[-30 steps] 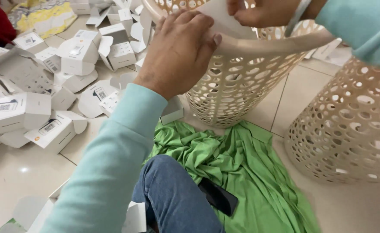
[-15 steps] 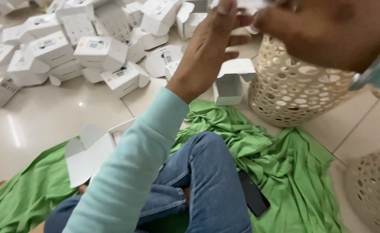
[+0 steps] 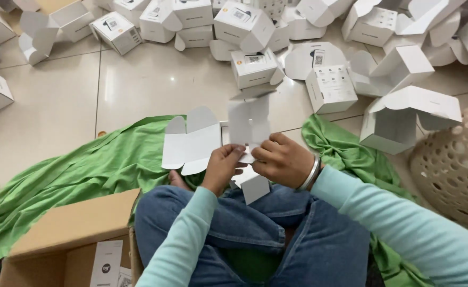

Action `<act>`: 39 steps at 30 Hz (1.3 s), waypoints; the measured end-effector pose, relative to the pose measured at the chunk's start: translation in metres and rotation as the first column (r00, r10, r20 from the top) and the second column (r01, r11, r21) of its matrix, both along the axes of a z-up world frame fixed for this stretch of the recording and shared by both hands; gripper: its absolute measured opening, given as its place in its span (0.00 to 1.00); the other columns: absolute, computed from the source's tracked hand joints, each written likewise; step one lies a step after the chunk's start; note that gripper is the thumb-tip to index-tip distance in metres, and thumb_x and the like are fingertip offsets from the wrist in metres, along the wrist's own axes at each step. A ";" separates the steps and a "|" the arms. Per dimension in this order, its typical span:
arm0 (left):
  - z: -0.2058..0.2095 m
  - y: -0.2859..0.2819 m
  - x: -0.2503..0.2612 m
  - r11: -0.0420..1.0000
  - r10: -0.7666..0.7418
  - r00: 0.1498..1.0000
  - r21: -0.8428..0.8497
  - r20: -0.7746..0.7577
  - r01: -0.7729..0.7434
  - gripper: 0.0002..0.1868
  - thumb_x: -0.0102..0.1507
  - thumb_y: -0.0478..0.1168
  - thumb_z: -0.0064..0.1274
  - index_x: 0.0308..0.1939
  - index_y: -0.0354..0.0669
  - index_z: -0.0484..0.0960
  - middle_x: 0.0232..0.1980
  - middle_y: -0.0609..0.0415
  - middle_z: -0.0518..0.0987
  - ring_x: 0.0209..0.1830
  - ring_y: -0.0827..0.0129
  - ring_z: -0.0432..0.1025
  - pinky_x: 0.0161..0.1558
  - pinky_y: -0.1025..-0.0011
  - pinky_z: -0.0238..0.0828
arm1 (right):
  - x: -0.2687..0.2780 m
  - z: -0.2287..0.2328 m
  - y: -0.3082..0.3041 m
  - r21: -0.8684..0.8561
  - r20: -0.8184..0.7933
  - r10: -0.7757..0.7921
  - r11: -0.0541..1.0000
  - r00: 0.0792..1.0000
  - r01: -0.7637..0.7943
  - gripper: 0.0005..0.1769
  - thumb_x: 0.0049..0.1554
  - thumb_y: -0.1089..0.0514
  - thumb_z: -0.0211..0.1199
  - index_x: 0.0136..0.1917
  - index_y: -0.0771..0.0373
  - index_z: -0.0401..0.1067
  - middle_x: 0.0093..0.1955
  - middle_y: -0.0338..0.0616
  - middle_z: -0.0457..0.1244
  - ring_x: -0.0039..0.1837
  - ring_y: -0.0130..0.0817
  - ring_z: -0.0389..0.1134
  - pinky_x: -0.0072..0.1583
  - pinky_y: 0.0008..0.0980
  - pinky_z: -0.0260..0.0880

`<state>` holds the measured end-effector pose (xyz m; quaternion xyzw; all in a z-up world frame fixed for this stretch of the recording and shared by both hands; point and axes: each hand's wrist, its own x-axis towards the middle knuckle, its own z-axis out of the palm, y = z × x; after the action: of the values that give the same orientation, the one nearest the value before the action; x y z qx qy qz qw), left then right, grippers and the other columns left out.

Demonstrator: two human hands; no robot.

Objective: The person folds boxes and inserts small instruction papers into them as part of the packaging process.

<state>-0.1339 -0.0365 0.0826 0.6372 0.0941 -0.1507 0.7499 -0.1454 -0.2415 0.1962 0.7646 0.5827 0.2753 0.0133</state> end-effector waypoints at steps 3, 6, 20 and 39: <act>-0.028 0.002 -0.018 0.859 -0.184 0.958 0.509 0.221 0.047 0.22 0.64 0.51 0.59 0.54 0.40 0.83 0.45 0.48 0.87 0.43 0.65 0.82 0.45 0.67 0.79 | 0.009 -0.048 -0.017 -0.106 -0.114 -0.224 0.971 0.968 0.212 0.01 0.55 0.57 0.65 0.41 0.53 0.76 0.43 0.37 0.64 0.46 0.33 0.67 0.49 0.37 0.67; -0.024 -0.009 -0.040 0.654 -0.447 0.806 0.756 0.388 -0.001 0.33 0.52 0.56 0.72 0.51 0.37 0.82 0.49 0.42 0.82 0.48 0.48 0.77 0.48 0.56 0.74 | 0.021 -0.081 -0.051 -0.214 -0.127 -0.563 0.820 0.817 0.532 0.04 0.59 0.57 0.63 0.46 0.55 0.78 0.48 0.43 0.66 0.45 0.34 0.68 0.48 0.37 0.69; 0.002 0.038 -0.029 0.969 0.008 0.976 0.239 0.216 -0.061 0.13 0.60 0.39 0.62 0.48 0.42 0.88 0.42 0.49 0.88 0.39 0.65 0.82 0.44 0.69 0.79 | 0.008 -0.138 -0.010 0.191 -0.957 0.018 0.787 0.288 0.587 0.41 0.52 0.47 0.72 0.73 0.59 0.61 0.72 0.50 0.58 0.69 0.45 0.62 0.65 0.43 0.68; -0.016 0.041 0.016 0.944 -0.255 0.928 -0.277 -0.273 0.178 0.26 0.63 0.43 0.62 0.55 0.22 0.77 0.49 0.39 0.81 0.43 0.61 0.78 0.45 0.65 0.79 | 0.043 -0.138 0.009 0.287 -0.948 0.048 0.561 0.315 0.777 0.34 0.54 0.65 0.69 0.72 0.57 0.66 0.55 0.51 0.68 0.53 0.36 0.74 0.55 0.32 0.78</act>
<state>-0.1183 0.0047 0.0665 0.5142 0.1178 -0.3400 0.7785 -0.1025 -0.2325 0.0581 0.8422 0.1166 0.0184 -0.5261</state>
